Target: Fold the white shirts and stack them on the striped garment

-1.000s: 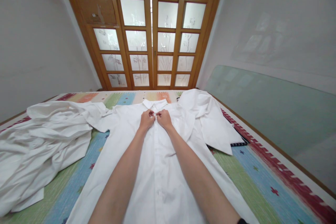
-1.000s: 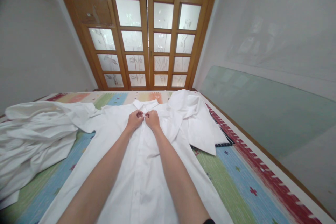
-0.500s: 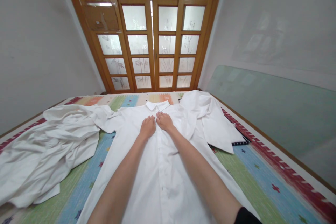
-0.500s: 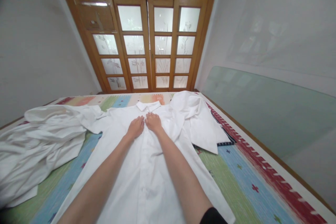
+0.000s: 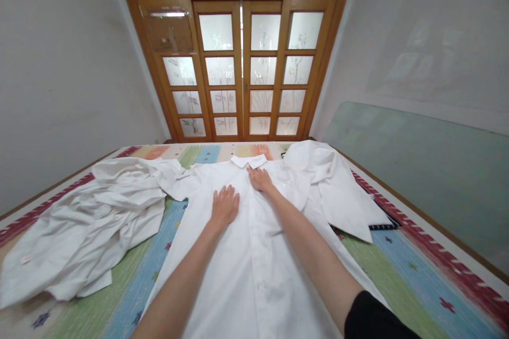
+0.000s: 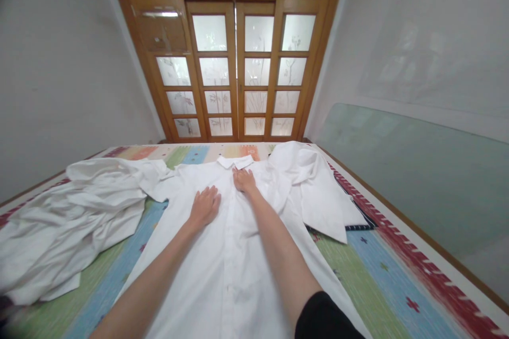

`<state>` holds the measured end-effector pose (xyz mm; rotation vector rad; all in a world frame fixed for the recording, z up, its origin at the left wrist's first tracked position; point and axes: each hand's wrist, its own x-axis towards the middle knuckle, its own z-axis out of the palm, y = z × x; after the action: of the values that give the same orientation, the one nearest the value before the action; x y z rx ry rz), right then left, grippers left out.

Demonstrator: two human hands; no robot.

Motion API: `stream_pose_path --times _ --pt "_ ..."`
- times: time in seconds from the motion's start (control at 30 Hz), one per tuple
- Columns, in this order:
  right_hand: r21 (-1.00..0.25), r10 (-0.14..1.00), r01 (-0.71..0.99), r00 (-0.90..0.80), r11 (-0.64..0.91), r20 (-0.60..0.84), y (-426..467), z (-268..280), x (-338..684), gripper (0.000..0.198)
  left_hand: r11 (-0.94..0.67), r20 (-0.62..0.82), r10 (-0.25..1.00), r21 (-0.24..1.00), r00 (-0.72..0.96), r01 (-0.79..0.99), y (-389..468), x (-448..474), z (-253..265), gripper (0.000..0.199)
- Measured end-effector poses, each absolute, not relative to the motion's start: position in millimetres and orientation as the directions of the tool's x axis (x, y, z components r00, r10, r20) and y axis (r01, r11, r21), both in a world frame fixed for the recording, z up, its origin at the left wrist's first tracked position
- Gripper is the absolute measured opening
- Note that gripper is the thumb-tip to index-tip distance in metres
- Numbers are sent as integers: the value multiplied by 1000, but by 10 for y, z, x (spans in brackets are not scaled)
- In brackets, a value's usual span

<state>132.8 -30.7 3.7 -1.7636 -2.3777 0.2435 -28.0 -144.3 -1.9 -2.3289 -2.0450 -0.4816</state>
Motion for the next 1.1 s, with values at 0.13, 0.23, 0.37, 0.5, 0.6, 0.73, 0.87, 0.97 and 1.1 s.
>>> stream_pose_path --times 0.13,0.23,0.37,0.5,0.6,0.73,0.87,0.97,1.1 --pt "-172 964 949 -265 265 29 -212 32 1342 54 -6 180 983 148 -21 989 -1438 -635 -42 51" --pt "-156 969 957 -248 247 11 -175 49 1350 53 26 184 982 126 -49 992 -1448 -812 -70 57" --pt "-156 974 962 -225 225 15 -198 71 1342 53 24 192 980 107 -44 994 -1473 -850 -83 62" --pt "-145 976 965 -217 219 33 -309 71 1337 55 27 171 984 98 -44 995 -1493 -813 -47 63" --pt "-125 974 966 -225 225 11 -438 66 1361 57 18 156 987 84 -31 996 -1508 -801 -14 65" --pt "-114 967 962 -252 249 -19 -665 46 1425 60 -6 104 995 76 -2 997 -1526 -791 25 66" --pt "-112 959 953 -284 281 -12 -934 -1 1494 66 -36 74 997 69 30 997 -1555 -773 65 67" --pt "-105 956 951 -293 292 6 -1143 -29 1546 70 -40 57 998 54 37 998 -1594 -765 87 68" --pt "-107 955 950 -294 295 23 -1417 -31 1642 75 -20 42 999 62 17 998 -1643 -788 93 73"
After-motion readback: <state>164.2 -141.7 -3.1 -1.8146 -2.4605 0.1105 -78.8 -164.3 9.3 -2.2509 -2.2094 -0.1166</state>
